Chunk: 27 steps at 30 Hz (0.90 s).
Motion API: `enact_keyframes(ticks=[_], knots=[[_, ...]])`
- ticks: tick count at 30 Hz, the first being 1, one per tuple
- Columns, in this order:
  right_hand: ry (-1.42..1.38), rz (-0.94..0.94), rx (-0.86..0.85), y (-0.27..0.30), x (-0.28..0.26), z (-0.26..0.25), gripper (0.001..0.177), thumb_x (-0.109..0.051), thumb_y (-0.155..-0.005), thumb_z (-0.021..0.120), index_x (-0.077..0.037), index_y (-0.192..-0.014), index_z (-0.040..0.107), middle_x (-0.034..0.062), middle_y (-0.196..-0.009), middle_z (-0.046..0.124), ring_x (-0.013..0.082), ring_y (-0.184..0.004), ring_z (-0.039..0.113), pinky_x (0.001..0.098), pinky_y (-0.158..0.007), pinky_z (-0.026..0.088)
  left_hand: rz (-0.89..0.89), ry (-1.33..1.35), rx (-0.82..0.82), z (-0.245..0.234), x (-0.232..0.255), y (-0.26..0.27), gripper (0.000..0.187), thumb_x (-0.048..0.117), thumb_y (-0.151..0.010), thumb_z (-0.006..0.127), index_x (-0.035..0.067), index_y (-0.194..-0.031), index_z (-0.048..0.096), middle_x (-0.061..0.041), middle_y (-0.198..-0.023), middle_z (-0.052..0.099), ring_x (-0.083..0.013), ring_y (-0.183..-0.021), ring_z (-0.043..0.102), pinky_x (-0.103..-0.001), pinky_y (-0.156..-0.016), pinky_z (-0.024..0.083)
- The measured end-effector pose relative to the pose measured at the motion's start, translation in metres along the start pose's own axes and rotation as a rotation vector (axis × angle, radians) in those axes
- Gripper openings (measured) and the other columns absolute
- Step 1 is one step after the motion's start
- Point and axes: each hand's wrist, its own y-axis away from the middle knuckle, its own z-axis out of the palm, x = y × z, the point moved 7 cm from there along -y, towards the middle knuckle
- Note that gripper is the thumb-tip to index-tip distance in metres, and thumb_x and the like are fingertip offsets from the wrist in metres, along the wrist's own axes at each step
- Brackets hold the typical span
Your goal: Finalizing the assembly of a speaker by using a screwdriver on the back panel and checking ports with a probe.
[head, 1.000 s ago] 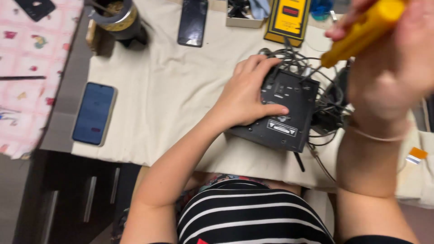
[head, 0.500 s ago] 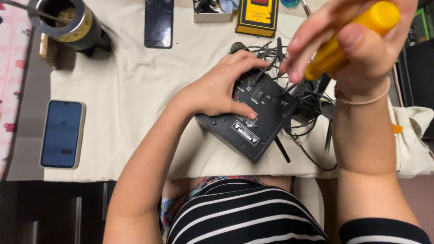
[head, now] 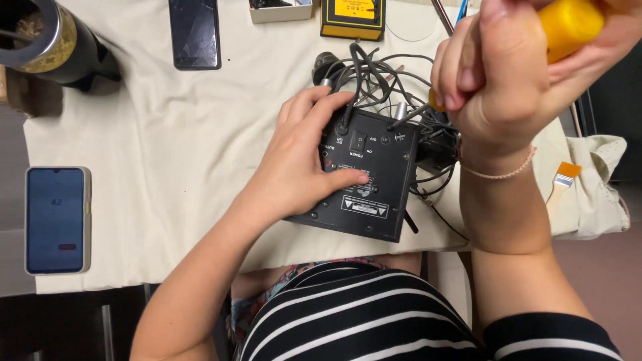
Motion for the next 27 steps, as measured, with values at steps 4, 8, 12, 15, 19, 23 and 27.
enact_keyframes(ticks=[4, 8, 12, 15, 19, 23, 27], knots=[[-0.067, -0.135, 0.045, -0.005, -0.005, 0.006, 0.039, 0.017, -0.114, 0.033, -0.020, -0.127, 0.037, 0.0185, -0.063, 0.008, 0.0323, -0.043, 0.022, 0.0439, -0.038, 0.023, -0.094, 0.023, 0.337, 0.008, 0.012, 0.031, 0.079, 0.046, -0.087, 0.075, 0.010, -0.149, 0.043, -0.020, -0.142, 0.043, -0.0398, -0.140, 0.037, -0.053, -0.118, 0.032], [-0.086, -0.149, 0.138, 0.003, -0.002, 0.008, 0.036, 0.013, -0.113, 0.034, -0.020, -0.126, 0.039, 0.0188, -0.062, 0.008, 0.0335, -0.044, 0.021, 0.0434, -0.037, 0.022, -0.097, 0.166, 0.622, 0.021, 0.033, 0.059, 0.055, 0.037, -0.104, 0.055, 0.007, -0.148, 0.042, -0.012, -0.146, 0.049, -0.0290, -0.139, 0.046, -0.046, -0.124, 0.031], [-0.103, -0.127, 0.266, 0.006, 0.008, -0.001, 0.033, 0.011, -0.113, 0.040, -0.020, -0.124, 0.045, 0.0202, -0.063, 0.013, 0.0349, -0.045, 0.026, 0.0452, -0.038, 0.026, -0.146, 0.235, 0.625, 0.045, 0.033, 0.069, 0.066, 0.036, -0.107, 0.042, 0.003, -0.160, 0.020, -0.017, -0.151, 0.034, -0.0329, -0.144, 0.031, -0.052, -0.129, 0.018], [-0.090, -0.070, 0.215, 0.009, 0.005, -0.005, 0.016, -0.006, -0.119, 0.050, -0.020, -0.126, 0.045, 0.0255, -0.072, 0.025, 0.0364, -0.054, 0.034, 0.0476, -0.046, 0.034, -0.100, 0.231, 0.598, 0.044, 0.027, 0.067, 0.069, 0.038, -0.108, 0.040, 0.004, -0.162, 0.014, -0.019, -0.155, 0.031, -0.0354, -0.147, 0.028, -0.054, -0.130, 0.016], [0.009, 0.231, 0.002, -0.001, -0.013, 0.002, 0.061, -0.064, -0.104, 0.053, -0.003, -0.107, 0.048, 0.0203, -0.088, 0.050, 0.0309, -0.069, 0.061, 0.0396, -0.065, 0.060, 0.084, 0.365, 0.287, 0.018, -0.005, 0.038, 0.088, 0.032, -0.107, 0.055, 0.013, -0.165, -0.009, -0.022, -0.162, 0.029, -0.0337, -0.151, 0.031, -0.052, -0.132, 0.019], [0.026, 0.036, -0.153, -0.017, -0.006, -0.026, 0.031, -0.027, -0.105, 0.057, -0.001, -0.091, 0.050, 0.0139, -0.103, 0.046, 0.0360, -0.092, 0.068, 0.0490, -0.095, 0.072, 0.224, 0.486, 0.184, -0.014, -0.036, 0.008, 0.091, 0.020, -0.107, 0.062, 0.020, -0.166, -0.007, -0.022, -0.166, 0.011, -0.0330, -0.156, 0.027, -0.049, -0.137, 0.025], [-0.256, 0.214, -0.393, -0.031, 0.016, -0.020, 0.019, -0.029, -0.091, 0.053, -0.012, -0.090, 0.046, 0.0086, -0.092, 0.051, 0.0334, -0.097, 0.057, 0.0498, -0.099, 0.055, 0.129, 0.625, -0.197, -0.005, -0.066, -0.025, 0.098, 0.023, -0.100, 0.072, 0.021, -0.164, -0.001, -0.018, -0.171, 0.006, -0.0365, -0.161, 0.022, -0.046, -0.131, 0.022]])
